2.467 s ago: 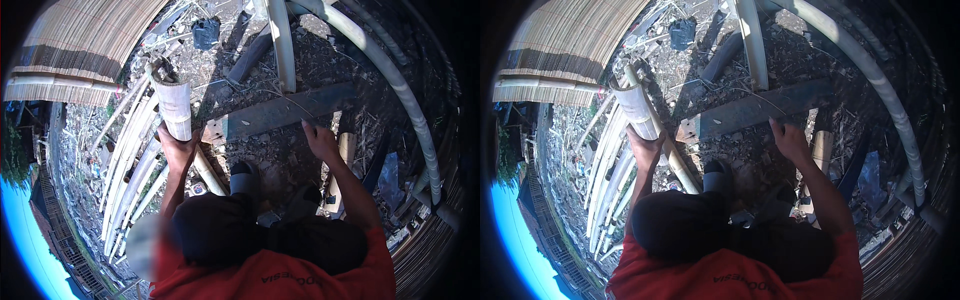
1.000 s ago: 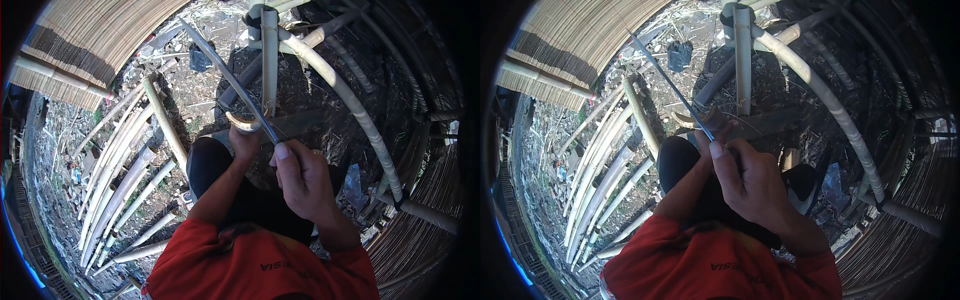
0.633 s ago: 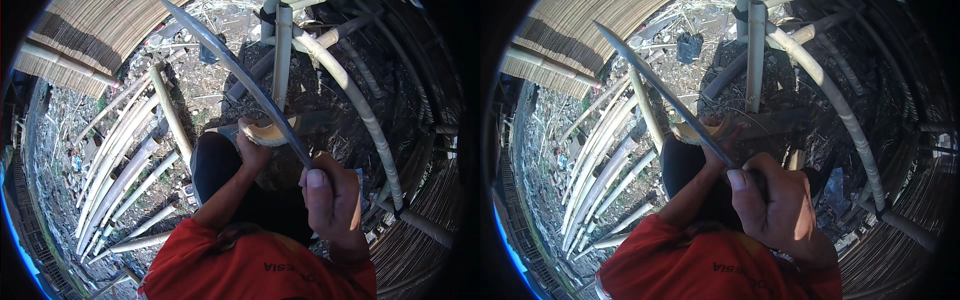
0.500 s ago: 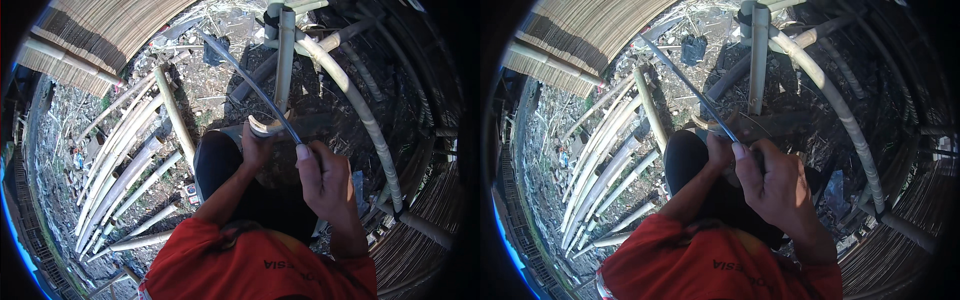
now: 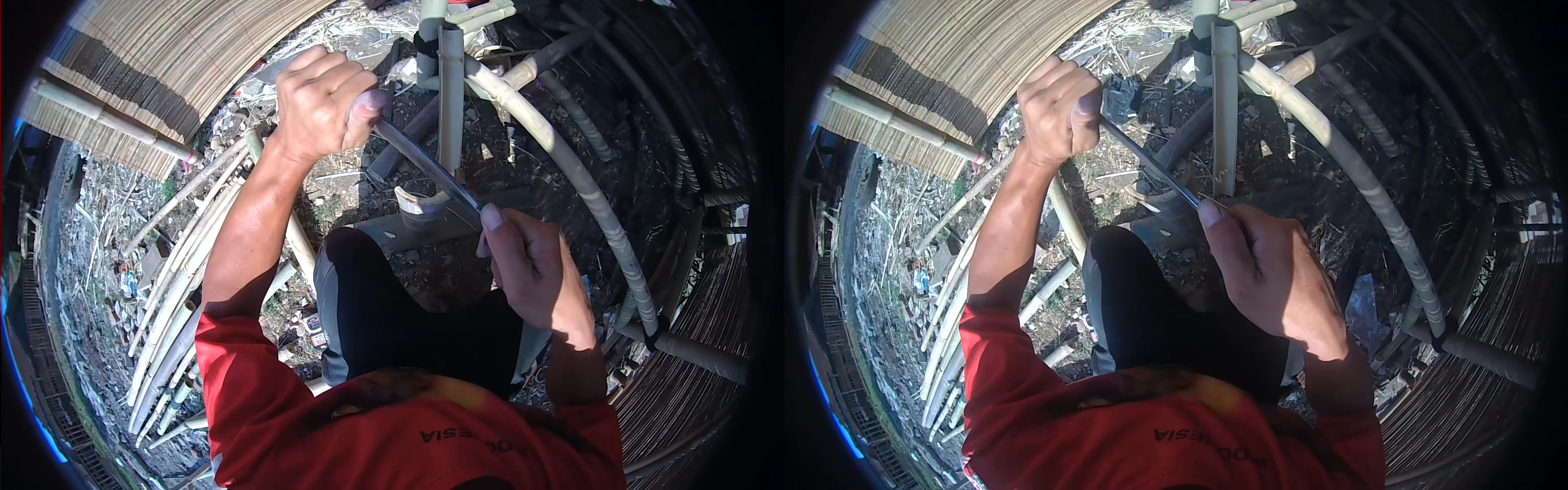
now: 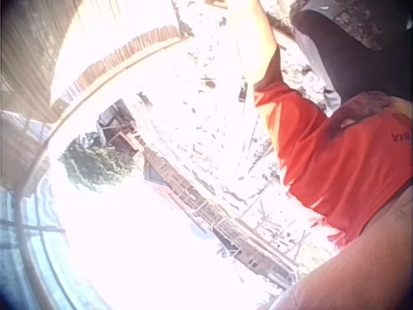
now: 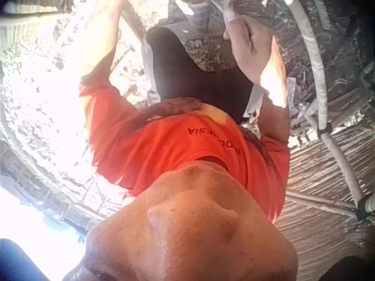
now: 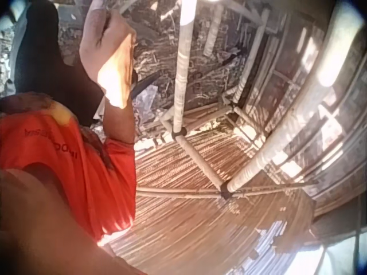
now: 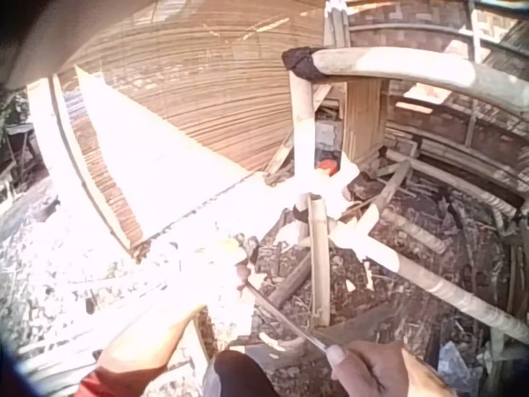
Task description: The person measures a bamboo pole using a tape measure, cuts off a section with a hand saw, and then splits and carves bamboo pieces using a blade.
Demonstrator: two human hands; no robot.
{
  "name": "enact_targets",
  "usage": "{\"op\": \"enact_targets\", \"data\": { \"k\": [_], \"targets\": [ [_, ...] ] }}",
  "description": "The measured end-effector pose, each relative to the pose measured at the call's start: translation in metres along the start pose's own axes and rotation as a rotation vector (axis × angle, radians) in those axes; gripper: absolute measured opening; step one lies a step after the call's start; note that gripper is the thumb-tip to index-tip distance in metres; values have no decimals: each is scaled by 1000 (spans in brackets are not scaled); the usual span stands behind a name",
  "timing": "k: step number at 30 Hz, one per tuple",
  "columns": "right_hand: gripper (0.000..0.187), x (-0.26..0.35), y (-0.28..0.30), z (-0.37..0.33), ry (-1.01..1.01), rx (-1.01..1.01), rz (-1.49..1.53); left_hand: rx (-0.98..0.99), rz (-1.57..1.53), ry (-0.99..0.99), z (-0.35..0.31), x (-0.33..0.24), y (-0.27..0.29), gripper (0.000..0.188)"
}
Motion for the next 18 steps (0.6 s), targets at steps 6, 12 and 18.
{"op": "enact_targets", "data": {
  "k": [6, 12, 18],
  "targets": [
    [60, -5, 24, 1, -80, -115, -57, -156, -42, 22, -1, 3, -2, 32],
    [24, 39, 28, -16, 275, -139, -156, -179, -38, 7, -13, 27, -4, 31],
    [25, 17, 27, 17, 369, -100, -368, -196, 2, 87, -15, 20, -4, 36]
  ]
}}
Point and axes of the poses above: each hand's wrist, its own z-axis towards the middle knuckle, its own y-axis out of the back of the hand, x = y × z, the point moved 9 cm from there along z, towards the middle knuckle, and after that the axes turned 6 degrees about y, right-handed, at the moved point
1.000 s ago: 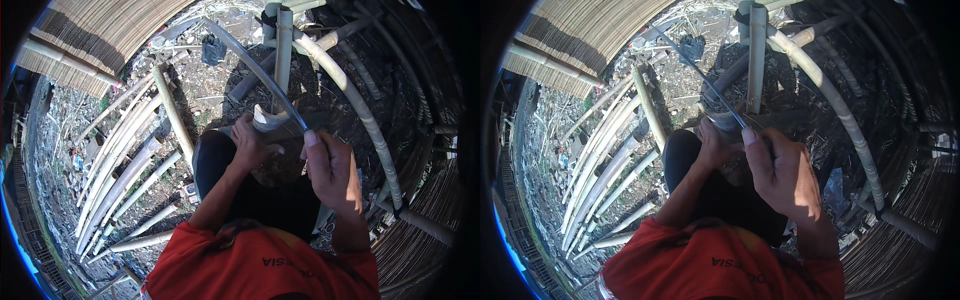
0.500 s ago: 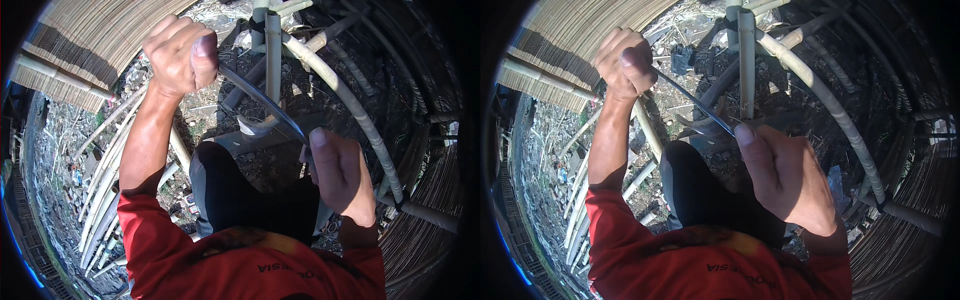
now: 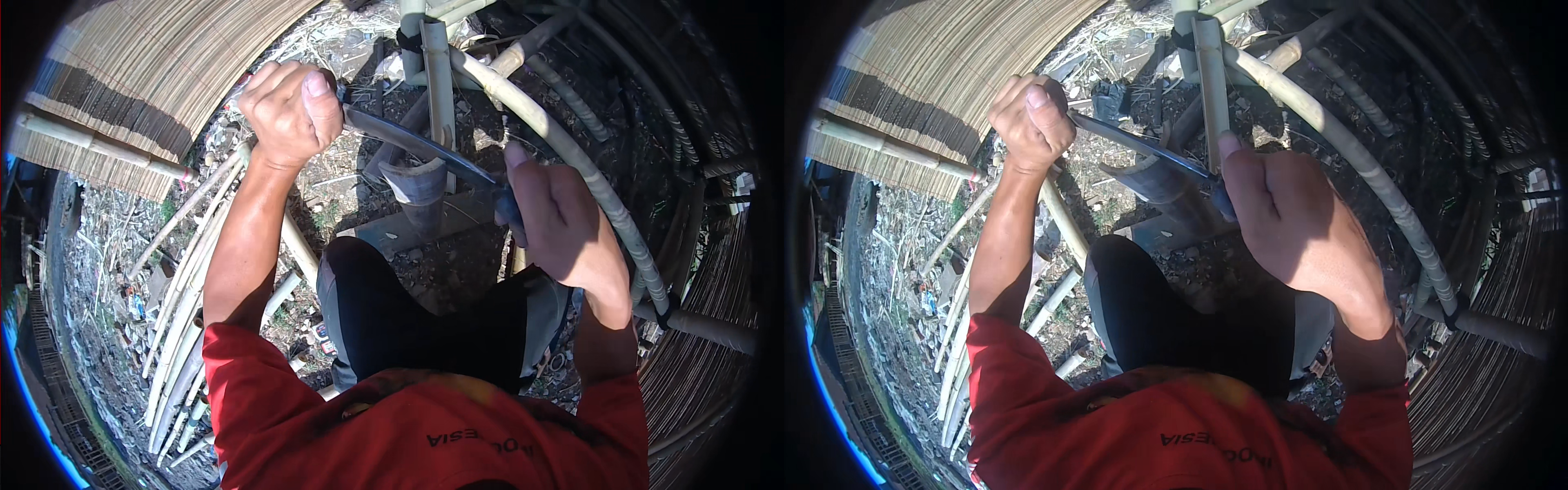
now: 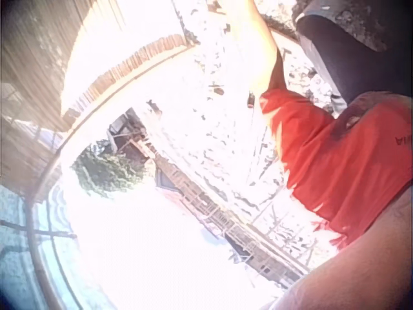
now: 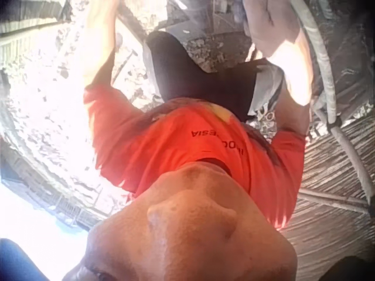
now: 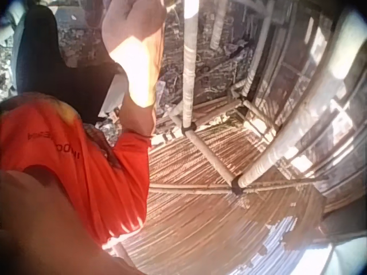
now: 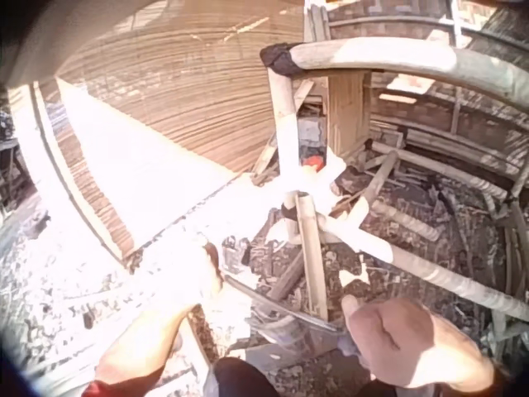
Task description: The person measures a bamboo pole using a tape measure, cuts off a section with a hand saw, and then splits and carves bamboo pieces using a blade.
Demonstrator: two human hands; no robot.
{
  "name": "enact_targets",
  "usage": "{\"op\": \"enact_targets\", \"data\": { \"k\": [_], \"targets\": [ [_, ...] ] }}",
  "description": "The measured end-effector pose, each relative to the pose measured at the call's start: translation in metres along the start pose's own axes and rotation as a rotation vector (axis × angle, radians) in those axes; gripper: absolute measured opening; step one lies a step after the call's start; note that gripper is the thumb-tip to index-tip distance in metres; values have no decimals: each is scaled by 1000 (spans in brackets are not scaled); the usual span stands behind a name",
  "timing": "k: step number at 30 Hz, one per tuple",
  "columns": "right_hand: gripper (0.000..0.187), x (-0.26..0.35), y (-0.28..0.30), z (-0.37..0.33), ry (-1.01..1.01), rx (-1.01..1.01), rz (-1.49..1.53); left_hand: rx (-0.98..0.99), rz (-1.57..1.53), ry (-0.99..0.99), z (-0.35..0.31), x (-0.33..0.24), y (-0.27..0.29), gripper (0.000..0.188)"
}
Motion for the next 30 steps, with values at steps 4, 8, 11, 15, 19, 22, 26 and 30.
{"op": "enact_targets", "data": {
  "k": [4, 8, 11, 15, 19, 22, 26, 30],
  "targets": [
    [33, -10, -57, -32, 576, -174, -1195, 186, 91, 42, -42, -19, -29, 35],
    [43, -104, -79, -12, 110, -84, -281, 203, -49, 205, -125, -23, -54, 29],
    [44, -94, -84, 3, -10, 168, 166, 402, 56, 239, -109, 2, -64, 33],
    [38, -111, -129, -10, -397, 506, 456, 321, -403, 850, -73, 12, -36, 72],
    [36, -104, -153, -17, -510, 647, 449, 664, -116, 487, -10, -83, -36, 39],
    [27, -115, -153, -9, -378, 505, 201, 674, 70, 441, -17, -94, -56, 32],
    [24, -120, -136, -7, -217, 294, -59, 463, 85, 375, -15, -105, -59, 30],
    [24, -136, -123, -8, -114, 232, -184, 499, 206, 340, -11, -103, -74, 33]
  ]
}}
Point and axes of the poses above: each hand's wrist, its own z-axis towards the middle knuckle, its own y-axis out of the back of the hand, x = y × z, the point moved 9 cm from there along z, towards the middle knuckle, and after that the axes turned 6 degrees about y, right-handed, at the moved point
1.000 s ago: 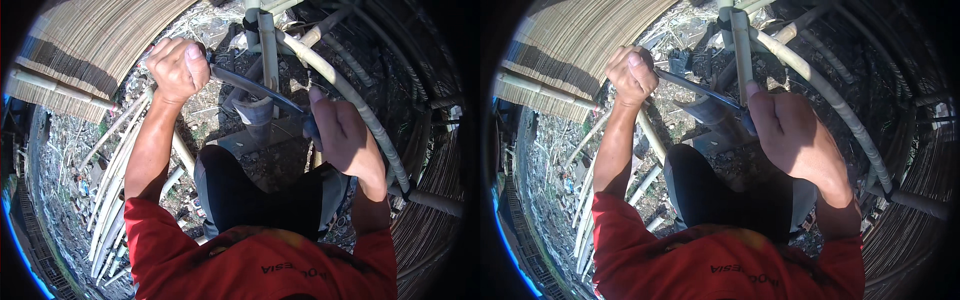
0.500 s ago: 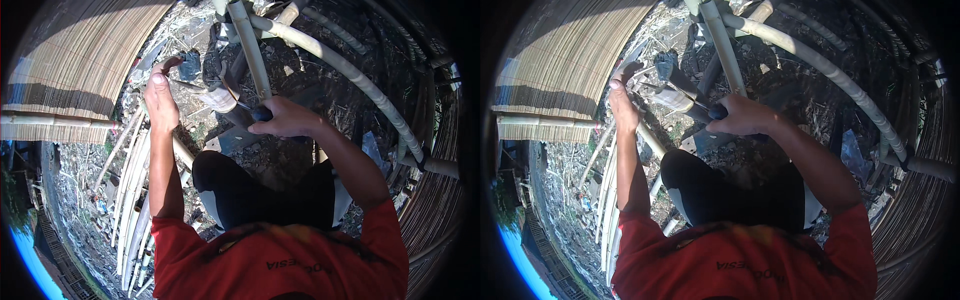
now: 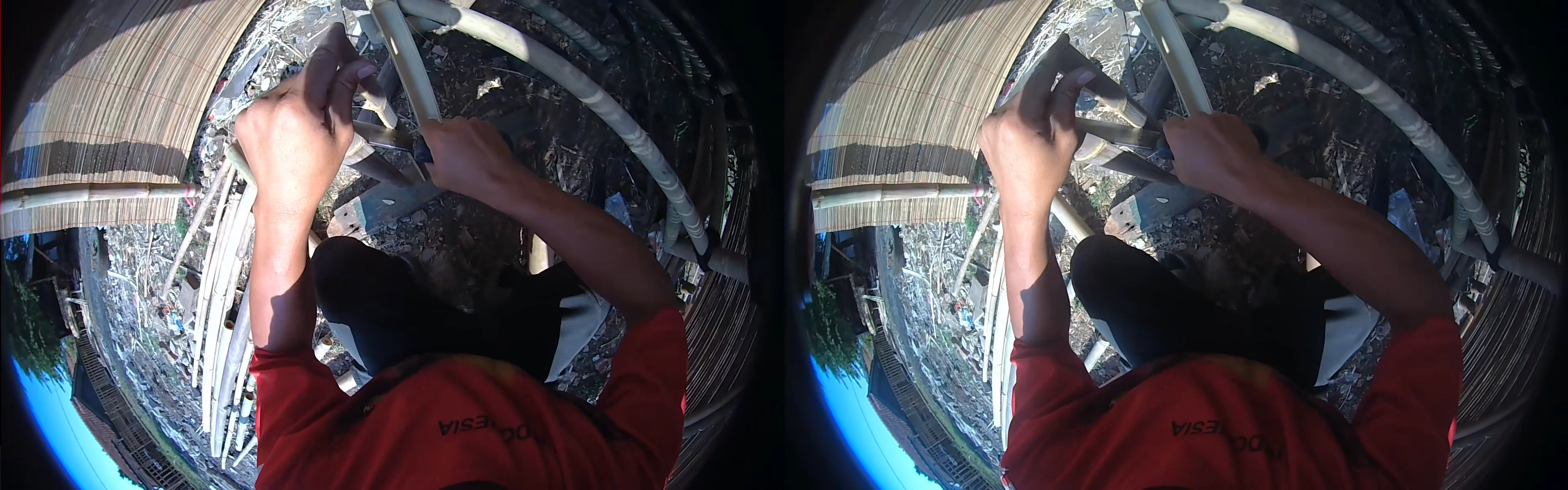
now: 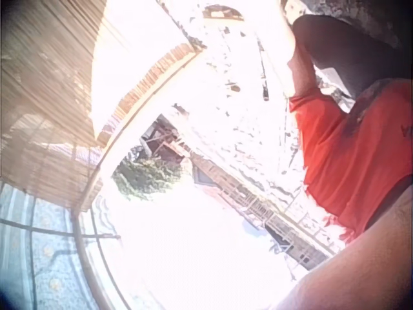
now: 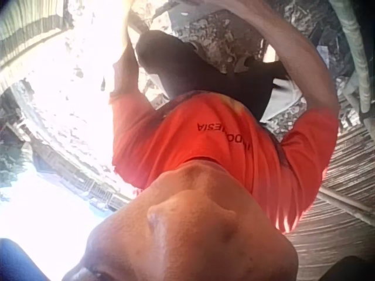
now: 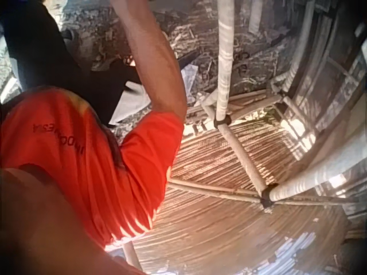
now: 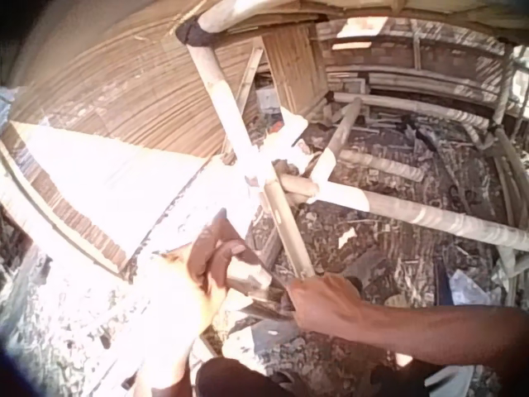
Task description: The person measures a bamboo pole using a tape measure, cuts off a section with a hand saw, and then splits and carves bamboo pieces using a blade.
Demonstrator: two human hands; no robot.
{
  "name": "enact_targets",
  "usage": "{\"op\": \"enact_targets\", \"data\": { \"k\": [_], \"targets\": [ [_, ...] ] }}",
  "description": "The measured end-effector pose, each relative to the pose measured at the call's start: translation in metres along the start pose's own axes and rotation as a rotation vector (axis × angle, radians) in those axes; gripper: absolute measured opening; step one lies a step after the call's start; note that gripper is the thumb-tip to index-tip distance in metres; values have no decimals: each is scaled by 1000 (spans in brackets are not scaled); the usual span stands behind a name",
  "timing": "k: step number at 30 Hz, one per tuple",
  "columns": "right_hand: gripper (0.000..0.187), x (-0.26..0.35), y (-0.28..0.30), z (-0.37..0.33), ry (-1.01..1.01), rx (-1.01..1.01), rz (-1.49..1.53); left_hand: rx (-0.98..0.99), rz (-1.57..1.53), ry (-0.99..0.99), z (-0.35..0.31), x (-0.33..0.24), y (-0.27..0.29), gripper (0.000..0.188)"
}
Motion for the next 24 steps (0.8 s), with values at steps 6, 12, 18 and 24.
{"op": "enact_targets", "data": {
  "k": [6, 12, 18, 24],
  "targets": [
    [25, -57, -124, -30, -140, 255, 634, -28, 27, 73, 7, 22, 0, 30],
    [39, -166, -280, -99, -376, 495, 347, 126, 256, 406, -2, 87, 3, 46],
    [35, -191, -260, -97, -376, 511, 216, 91, 429, 645, -47, 232, 39, 38],
    [36, -190, -209, -81, -361, 447, 98, 115, 245, 915, -106, 266, 70, 84]
  ]
}}
Point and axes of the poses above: each hand's wrist, its own z-axis towards the middle knuckle, its own y-axis out of the back of the hand, x = y × z, the point moved 9 cm from there along z, towards the middle knuckle, and after that the axes turned 6 degrees about y, right-handed, at the moved point
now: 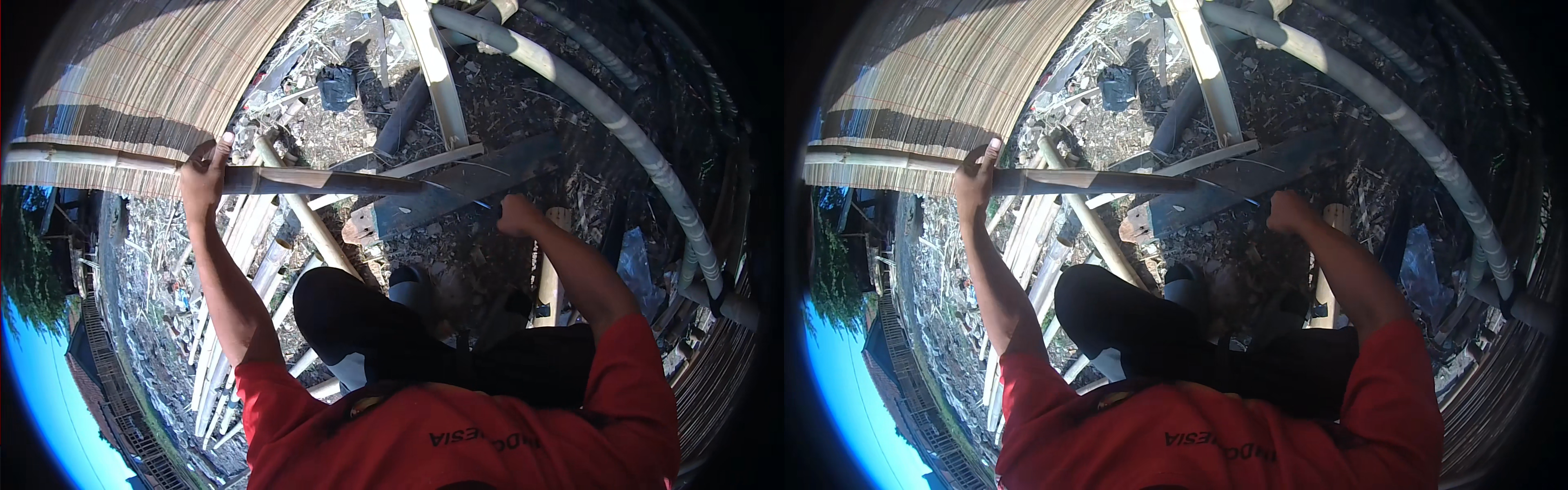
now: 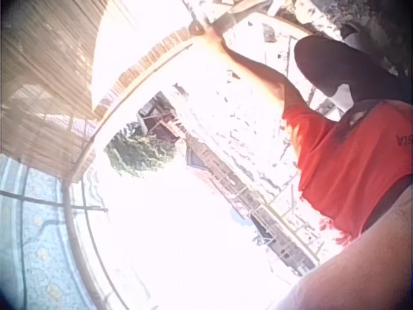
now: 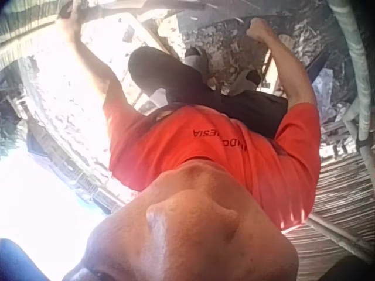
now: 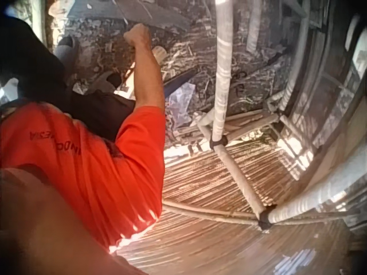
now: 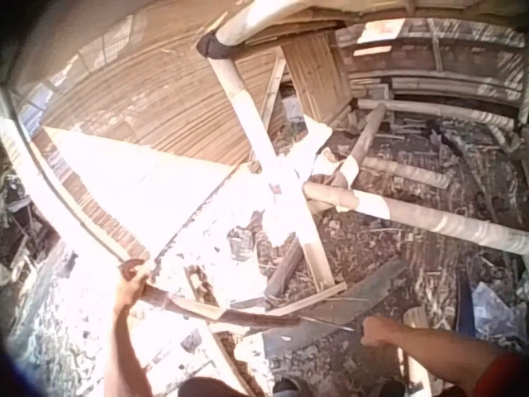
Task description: The person measures a bamboo pole using a tape measure, cuts off a section with a hand saw, and then splits and carves bamboo pieces using a blade.
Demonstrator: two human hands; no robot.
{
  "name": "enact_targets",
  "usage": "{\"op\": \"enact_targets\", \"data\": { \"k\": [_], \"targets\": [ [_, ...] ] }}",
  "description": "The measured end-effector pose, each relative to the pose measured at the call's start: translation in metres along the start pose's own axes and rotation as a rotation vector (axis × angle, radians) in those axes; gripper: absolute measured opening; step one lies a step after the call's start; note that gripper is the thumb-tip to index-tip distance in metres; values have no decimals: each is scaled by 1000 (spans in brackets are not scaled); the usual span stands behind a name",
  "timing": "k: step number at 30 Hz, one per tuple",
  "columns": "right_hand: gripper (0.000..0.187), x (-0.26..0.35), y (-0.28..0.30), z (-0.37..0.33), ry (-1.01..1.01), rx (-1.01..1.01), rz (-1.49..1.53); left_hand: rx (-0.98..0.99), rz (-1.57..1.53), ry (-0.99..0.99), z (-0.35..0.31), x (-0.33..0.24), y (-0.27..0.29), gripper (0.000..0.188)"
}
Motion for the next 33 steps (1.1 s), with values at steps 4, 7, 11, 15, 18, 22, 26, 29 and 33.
{"op": "enact_targets", "data": {
  "k": [4, 7, 11, 15, 18, 22, 26, 29, 33],
  "targets": [
    [39, -10, 37, -2, 15, -135, 143, 773, -126, -191, -71, -82, -9, 94],
    [37, 27, 95, -32, 66, -230, 284, 614, -255, -350, -101, -131, 17, 77],
    [44, 107, 181, -96, 299, -419, 344, 413, -751, -241, -139, -150, 24, 68],
    [41, 183, 214, -185, 445, -256, 966, 136, -1146, -182, -172, -147, 23, 43],
    [36, 220, 205, -215, 562, -340, 1054, -187, -1470, -205, -184, -136, 23, 64],
    [29, 239, 171, -205, 565, -329, 1134, -493, -1495, -177, -200, -117, -26, 78],
    [32, 252, 166, -207, 643, -567, 896, -108, -1141, -155, -258, -108, -100, 55],
    [29, 253, 172, -189, 578, -509, 1037, 133, -1244, -83, -274, -106, -147, 21],
    [32, 245, 189, -192, 559, -430, 1067, 200, -1104, -121, -258, -134, -119, 22]
  ]
}}
Point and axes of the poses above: each hand's wrist, its own z-axis towards the middle knuckle, its own y-axis out of the back of the hand, x = y × z, the point moved 9 cm from there along z, towards the middle knuckle, and after that the axes turned 6 degrees about y, right-handed, at the moved point
